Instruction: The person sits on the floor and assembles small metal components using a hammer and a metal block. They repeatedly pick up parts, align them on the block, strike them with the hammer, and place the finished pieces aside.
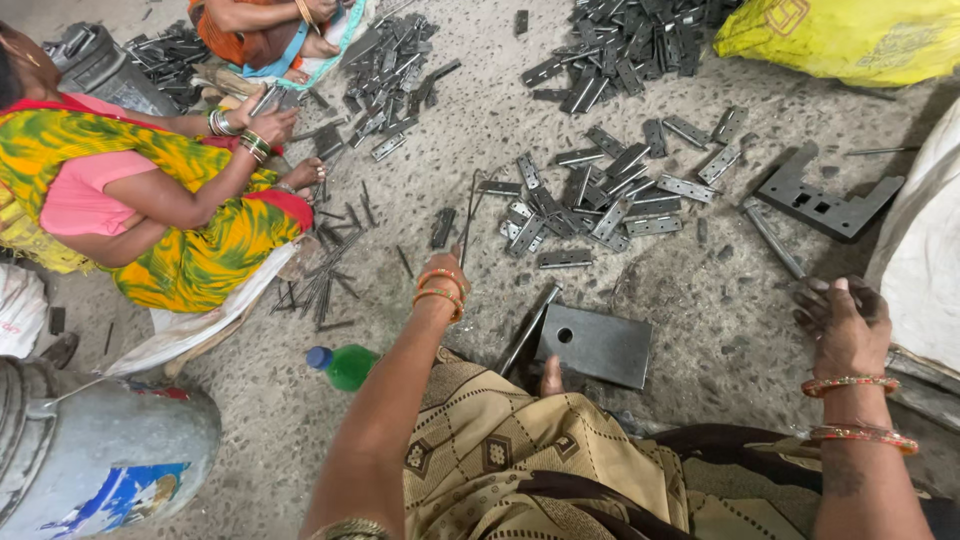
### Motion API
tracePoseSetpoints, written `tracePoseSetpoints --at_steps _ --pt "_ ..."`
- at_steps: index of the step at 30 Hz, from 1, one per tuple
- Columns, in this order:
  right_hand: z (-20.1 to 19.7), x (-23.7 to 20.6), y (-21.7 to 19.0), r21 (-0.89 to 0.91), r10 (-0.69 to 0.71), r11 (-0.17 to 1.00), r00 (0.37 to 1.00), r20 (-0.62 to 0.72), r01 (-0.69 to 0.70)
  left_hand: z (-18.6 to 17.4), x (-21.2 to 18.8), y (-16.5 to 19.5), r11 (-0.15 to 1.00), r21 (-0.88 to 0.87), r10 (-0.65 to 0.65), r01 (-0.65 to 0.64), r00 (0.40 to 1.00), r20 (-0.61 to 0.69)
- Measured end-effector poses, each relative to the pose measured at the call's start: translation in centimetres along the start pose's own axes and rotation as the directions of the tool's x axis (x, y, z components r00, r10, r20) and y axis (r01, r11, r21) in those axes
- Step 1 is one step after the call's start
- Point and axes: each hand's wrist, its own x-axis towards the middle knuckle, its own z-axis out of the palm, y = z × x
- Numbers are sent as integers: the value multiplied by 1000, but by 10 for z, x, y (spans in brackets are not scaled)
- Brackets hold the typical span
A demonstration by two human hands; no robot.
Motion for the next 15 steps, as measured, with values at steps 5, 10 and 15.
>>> tracePoseSetpoints --at_steps 5,10,15 --pt "4 2 2 12 -13 1000 999 46 12 -19 -63 -59 967 73 249 -244 966 -69" --pt "10 -1 5 -10 -21 1000 998 61 22 -38 -59 -120 989 -32 134 -141 976 -174" --pt "7 -6 5 -59 -15 998 999 33 17 -19 -13 -129 1000 -25 10 -15 984 -175"
